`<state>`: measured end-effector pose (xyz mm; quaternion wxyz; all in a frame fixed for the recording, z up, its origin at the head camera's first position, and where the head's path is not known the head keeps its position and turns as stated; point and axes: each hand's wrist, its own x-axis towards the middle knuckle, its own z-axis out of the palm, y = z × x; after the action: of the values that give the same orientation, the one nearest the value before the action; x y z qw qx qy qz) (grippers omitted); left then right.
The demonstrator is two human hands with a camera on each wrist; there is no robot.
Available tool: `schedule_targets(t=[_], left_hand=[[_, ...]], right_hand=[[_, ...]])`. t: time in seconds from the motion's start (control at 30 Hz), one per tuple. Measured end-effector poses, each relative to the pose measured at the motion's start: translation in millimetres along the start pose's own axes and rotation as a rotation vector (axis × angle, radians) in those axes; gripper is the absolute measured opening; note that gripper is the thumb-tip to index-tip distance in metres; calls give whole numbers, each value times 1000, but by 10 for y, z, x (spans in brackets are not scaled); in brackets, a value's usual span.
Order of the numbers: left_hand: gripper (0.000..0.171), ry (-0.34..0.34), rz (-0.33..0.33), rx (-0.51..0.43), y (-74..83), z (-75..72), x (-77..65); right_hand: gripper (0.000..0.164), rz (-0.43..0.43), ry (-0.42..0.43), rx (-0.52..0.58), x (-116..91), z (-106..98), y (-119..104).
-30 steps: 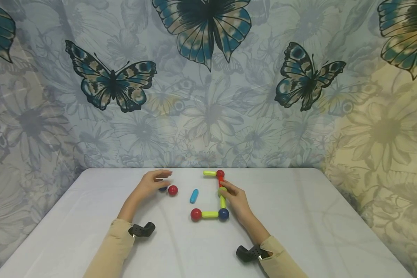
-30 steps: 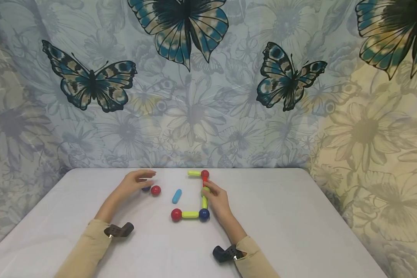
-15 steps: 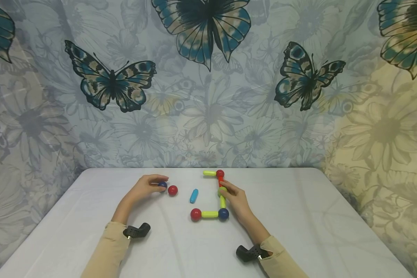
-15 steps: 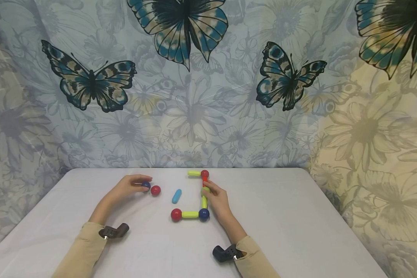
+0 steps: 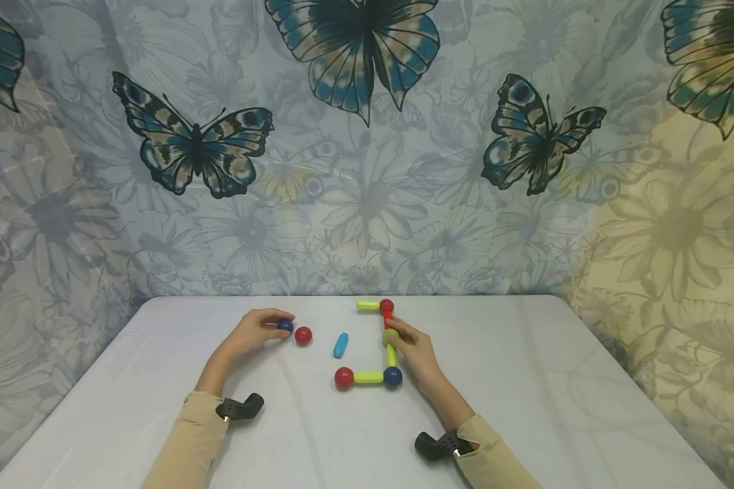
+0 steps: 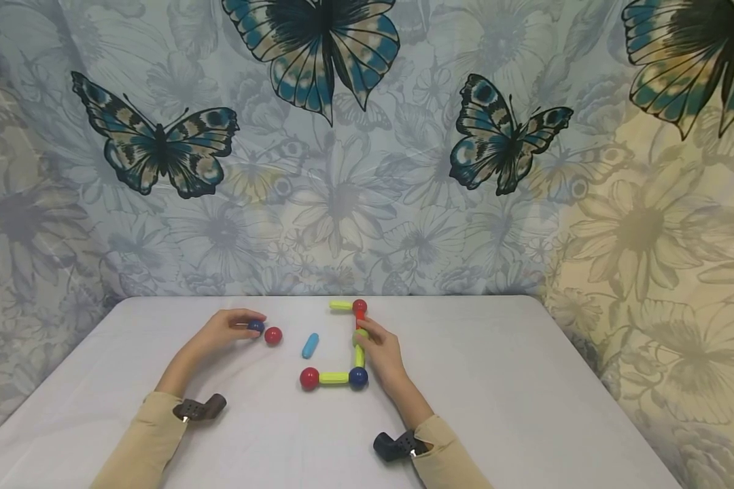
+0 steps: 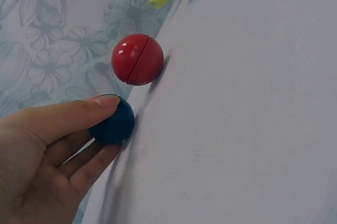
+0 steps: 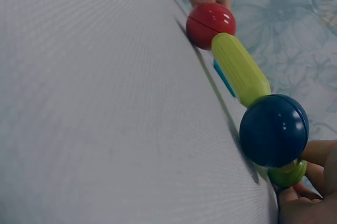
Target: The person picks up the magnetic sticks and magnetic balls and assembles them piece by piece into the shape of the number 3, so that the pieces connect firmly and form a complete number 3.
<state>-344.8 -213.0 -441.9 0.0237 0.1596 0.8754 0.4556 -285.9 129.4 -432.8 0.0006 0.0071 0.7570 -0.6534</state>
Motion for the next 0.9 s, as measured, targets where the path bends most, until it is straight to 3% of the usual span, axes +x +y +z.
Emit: schedule_targets(t=[0.3,0.57,0.9], left_hand=[[38,31,-7,5,34,24,26],[38,52,33,9,92,65,113],[37,74,3,33,250,163,240]], right_hand=[[41,-9,-4,-7,-31,1,-23],[42,-1,-14,11,-49,-7,-59],[41,-2,-2,17,-45,2,-49]])
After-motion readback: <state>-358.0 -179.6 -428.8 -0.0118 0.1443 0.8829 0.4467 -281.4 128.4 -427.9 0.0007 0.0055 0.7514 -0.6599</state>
